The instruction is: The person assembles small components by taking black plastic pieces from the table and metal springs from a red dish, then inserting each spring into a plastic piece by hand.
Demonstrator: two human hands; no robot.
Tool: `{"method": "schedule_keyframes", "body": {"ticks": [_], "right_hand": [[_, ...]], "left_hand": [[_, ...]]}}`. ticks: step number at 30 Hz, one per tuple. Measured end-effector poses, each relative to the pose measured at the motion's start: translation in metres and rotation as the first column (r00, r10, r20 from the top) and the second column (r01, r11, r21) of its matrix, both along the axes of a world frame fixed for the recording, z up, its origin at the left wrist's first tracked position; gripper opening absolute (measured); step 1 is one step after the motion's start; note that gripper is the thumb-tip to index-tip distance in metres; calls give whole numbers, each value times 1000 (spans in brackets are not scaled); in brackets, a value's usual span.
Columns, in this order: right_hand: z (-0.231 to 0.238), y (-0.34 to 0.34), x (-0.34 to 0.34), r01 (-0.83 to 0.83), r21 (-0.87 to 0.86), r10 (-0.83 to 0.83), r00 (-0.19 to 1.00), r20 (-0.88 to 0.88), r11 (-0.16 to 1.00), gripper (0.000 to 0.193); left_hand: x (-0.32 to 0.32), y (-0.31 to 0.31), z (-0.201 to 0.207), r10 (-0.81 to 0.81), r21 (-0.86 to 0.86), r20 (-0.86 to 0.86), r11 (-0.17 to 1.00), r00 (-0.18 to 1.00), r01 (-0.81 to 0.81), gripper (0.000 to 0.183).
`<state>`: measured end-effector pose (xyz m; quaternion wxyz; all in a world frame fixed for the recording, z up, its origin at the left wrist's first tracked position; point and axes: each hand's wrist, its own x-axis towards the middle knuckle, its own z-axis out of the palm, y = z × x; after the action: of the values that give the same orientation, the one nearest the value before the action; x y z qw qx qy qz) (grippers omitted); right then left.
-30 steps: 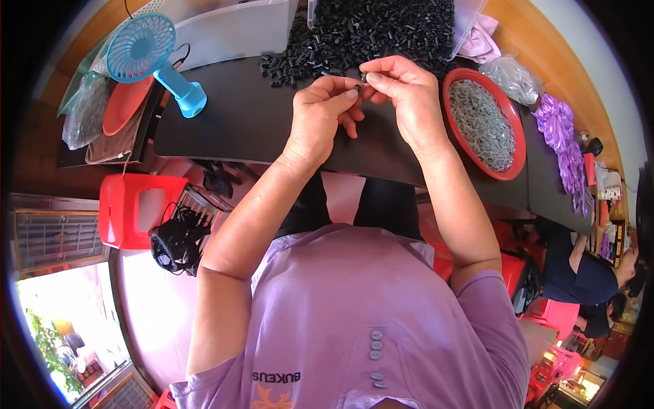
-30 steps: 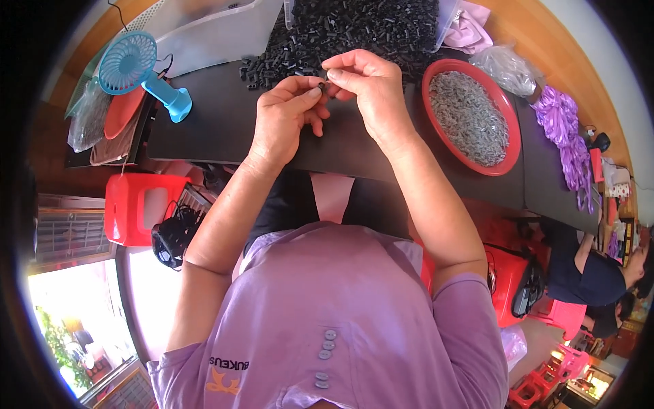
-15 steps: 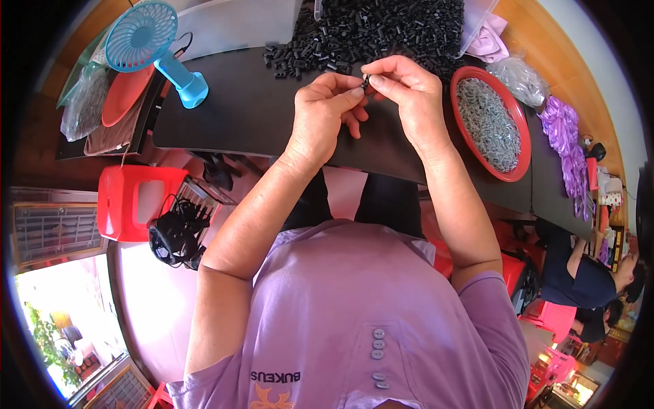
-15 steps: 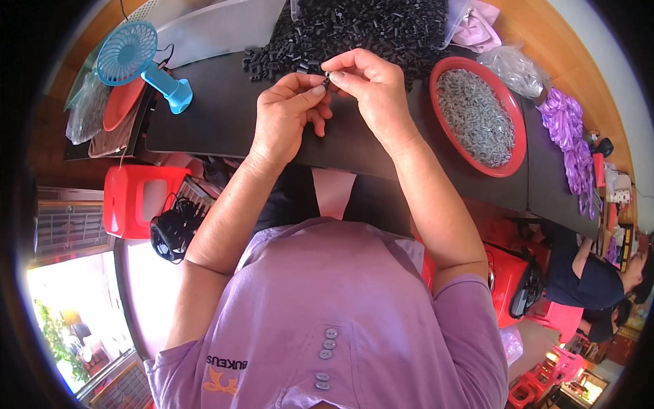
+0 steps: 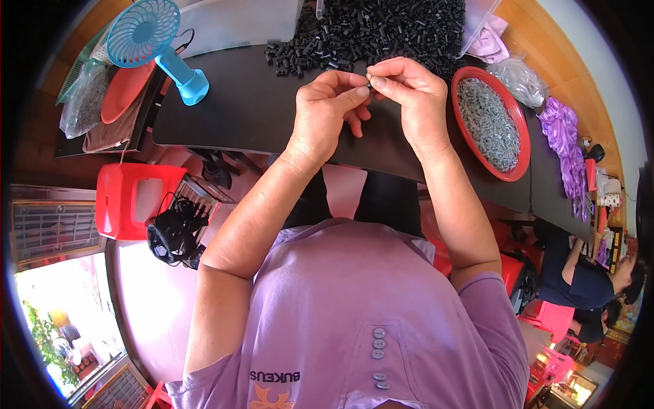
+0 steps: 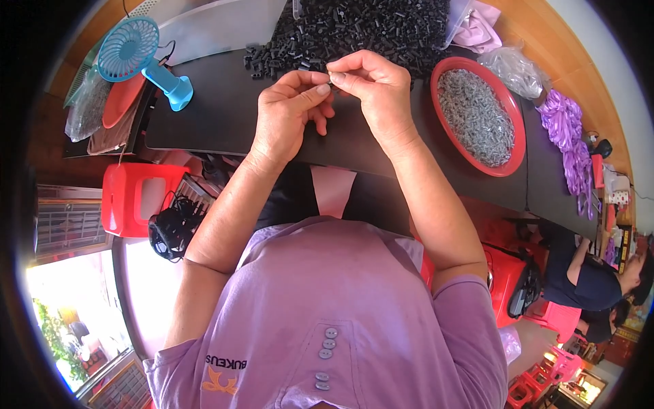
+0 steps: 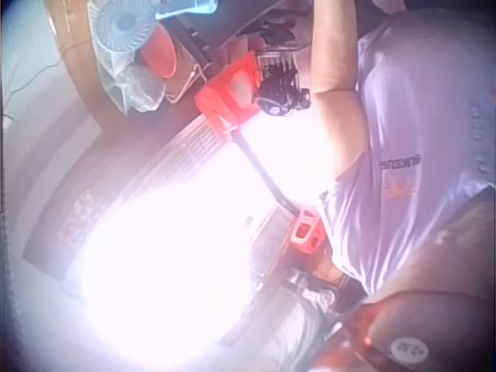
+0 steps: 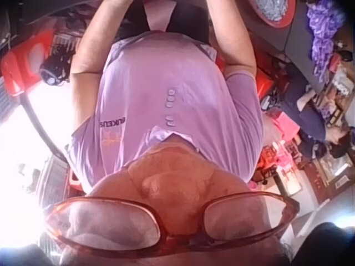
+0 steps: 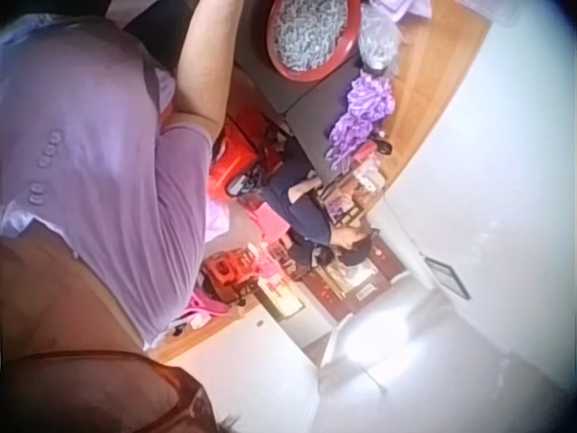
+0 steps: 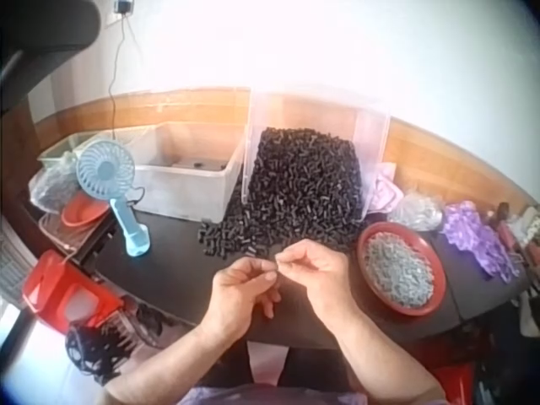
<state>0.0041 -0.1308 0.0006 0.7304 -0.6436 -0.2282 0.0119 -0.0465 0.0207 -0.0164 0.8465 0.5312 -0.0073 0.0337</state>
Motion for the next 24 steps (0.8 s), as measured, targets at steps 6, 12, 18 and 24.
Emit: {"method": "schedule_keyframes", "body": {"ticks": [6, 12, 18, 24], "right_hand": [[-1, 2, -1, 3, 51, -2, 1000, -25, 999, 12], [0, 2, -2, -13, 56, 19, 993, -112, 998, 14], [0, 2, -5, 14, -30, -13, 999, 46, 999, 12], [1, 3, -5, 223, -199, -64, 802, 594, 954, 11]], "left_hand": [[-2, -1, 4, 19, 52, -7, 998, 1000, -18, 15], [-1, 1, 2, 16, -18, -16, 1000, 1000, -17, 15], [-1, 1, 0, 11, 21, 9, 1000, 1000, -11, 14], [-1, 0, 1, -3, 38, 17, 999, 1000, 3, 10]]}}
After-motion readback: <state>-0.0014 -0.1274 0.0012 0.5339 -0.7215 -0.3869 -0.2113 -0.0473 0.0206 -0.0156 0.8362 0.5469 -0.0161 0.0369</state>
